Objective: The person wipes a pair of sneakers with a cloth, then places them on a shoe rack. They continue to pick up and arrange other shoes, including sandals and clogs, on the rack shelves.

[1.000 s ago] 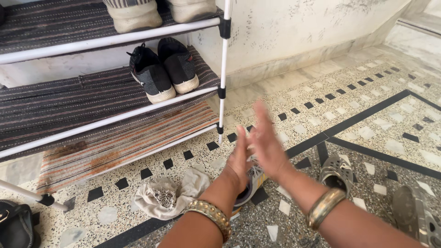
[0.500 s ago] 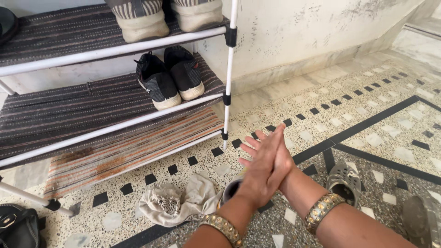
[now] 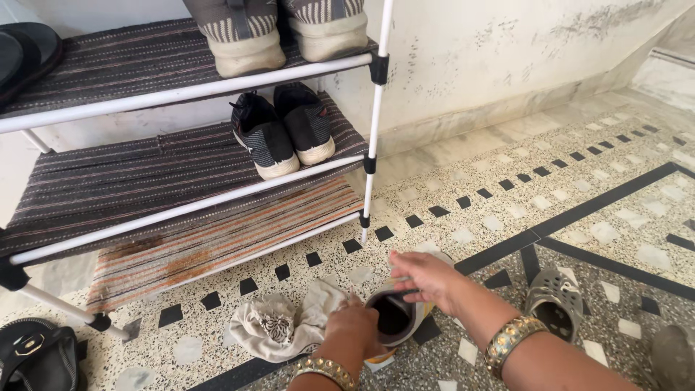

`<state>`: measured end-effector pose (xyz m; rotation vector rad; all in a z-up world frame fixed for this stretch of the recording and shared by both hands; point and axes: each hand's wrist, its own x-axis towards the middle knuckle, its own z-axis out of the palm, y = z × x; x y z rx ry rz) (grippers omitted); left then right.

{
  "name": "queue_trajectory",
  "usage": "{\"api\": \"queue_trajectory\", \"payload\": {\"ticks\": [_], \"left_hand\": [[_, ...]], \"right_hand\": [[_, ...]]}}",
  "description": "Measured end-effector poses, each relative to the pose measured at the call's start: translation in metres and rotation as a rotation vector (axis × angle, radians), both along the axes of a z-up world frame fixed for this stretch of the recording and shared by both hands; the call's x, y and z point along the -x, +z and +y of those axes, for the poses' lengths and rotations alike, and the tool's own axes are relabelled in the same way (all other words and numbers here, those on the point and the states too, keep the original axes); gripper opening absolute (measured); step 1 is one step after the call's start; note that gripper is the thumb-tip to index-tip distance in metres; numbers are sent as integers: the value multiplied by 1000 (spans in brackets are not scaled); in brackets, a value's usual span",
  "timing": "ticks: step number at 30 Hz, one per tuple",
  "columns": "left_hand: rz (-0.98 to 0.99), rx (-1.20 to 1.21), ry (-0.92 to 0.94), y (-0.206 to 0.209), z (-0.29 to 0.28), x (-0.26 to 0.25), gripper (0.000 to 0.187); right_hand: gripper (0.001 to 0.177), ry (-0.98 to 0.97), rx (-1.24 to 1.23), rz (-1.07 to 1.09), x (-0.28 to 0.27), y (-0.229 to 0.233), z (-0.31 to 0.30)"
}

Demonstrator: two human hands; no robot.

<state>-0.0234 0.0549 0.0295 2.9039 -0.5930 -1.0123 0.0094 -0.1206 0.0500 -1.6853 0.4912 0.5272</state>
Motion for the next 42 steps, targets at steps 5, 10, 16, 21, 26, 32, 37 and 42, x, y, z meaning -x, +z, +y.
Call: {"api": "queue_trajectory", "payload": {"ticks": [5, 10, 16, 21, 26, 32, 37, 42], "left_hand": [[-192, 147, -21, -14, 3, 2, 46], [-201, 511, 254, 13, -14, -2, 39], [-356, 707, 428, 61, -32, -16, 33], [-432, 787, 415, 85, -16, -20, 27], [-384, 714, 319, 100, 0, -18, 33], [-487, 721, 269, 108, 2, -22, 41], [-642, 1126, 330, 101, 5, -30, 46], [-664, 1185, 372, 102, 3, -32, 45]], "right_hand": [[61, 108, 93, -42, -3, -14, -1], [47, 138, 182, -140, -2, 0, -2], [61, 149, 186, -352, -1, 32, -11], [62, 390, 291, -563, 3, 50, -11], [58, 557, 250, -363, 5, 55, -18], [48, 287, 264, -202, 7, 60, -3], [57, -214, 20, -173, -3, 101, -16], [55, -497, -273, -245, 16, 99, -26]]}}
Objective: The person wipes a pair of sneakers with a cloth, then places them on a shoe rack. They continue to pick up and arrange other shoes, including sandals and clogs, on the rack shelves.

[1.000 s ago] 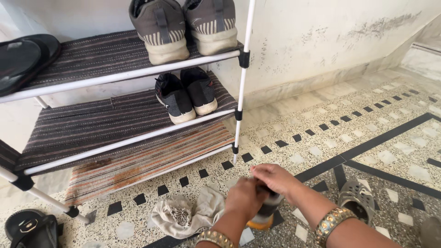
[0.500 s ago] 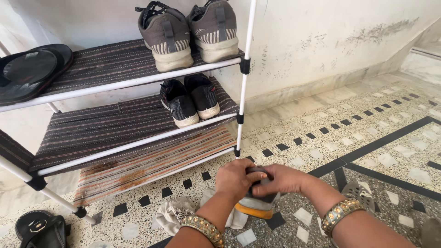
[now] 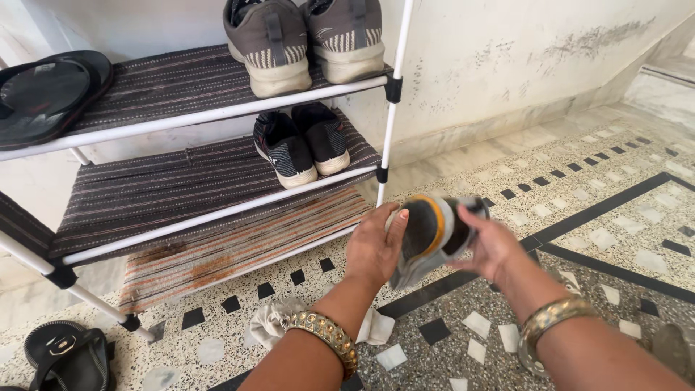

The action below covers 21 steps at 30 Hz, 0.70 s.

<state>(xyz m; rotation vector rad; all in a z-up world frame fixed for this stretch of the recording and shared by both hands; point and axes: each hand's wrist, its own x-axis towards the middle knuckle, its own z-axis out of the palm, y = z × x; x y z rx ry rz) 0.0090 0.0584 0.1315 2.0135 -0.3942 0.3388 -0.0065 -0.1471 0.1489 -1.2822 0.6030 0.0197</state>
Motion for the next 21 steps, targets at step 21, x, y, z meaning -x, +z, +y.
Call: {"api": "queue_trajectory", "payload": {"ticks": [21], "left_hand": [[233, -55, -12, -6, -9, 11, 53]], "right_hand": [[49, -298, 118, -8, 18, 0, -1]]}}
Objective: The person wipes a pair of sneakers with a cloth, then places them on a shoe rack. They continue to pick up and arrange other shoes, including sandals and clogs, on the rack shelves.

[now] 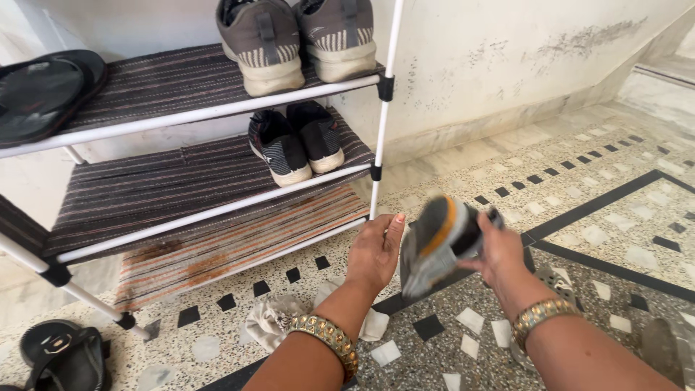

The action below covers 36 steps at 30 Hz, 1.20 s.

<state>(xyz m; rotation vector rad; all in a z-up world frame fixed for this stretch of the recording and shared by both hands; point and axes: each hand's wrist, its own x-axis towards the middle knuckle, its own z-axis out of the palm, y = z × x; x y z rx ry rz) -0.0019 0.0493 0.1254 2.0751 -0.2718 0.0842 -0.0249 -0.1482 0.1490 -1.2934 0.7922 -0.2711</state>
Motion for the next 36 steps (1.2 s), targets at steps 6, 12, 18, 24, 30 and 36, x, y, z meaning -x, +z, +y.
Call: {"api": "queue_trajectory", "payload": {"ticks": [6, 12, 18, 24, 30, 36], "left_hand": [[-123, 34, 10, -10, -7, 3, 52], [-23, 20, 35, -3, -1, 2, 49], [159, -392, -83, 17, -9, 18, 86], [62, -350, -169, 15, 8, 19, 104], [86, -425, -155, -1, 3, 16, 96], [-113, -455, -191, -8, -1, 9, 75]], "right_hand": [[48, -23, -289, -344, -11, 7, -9], [36, 193, 331, 29, -4, -49, -1], [37, 611, 287, -52, -30, -81, 21], [34, 506, 148, 50, -26, -70, 23], [67, 548, 88, 118, -25, -51, 14], [88, 499, 26, 170, -32, -45, 7]]}}
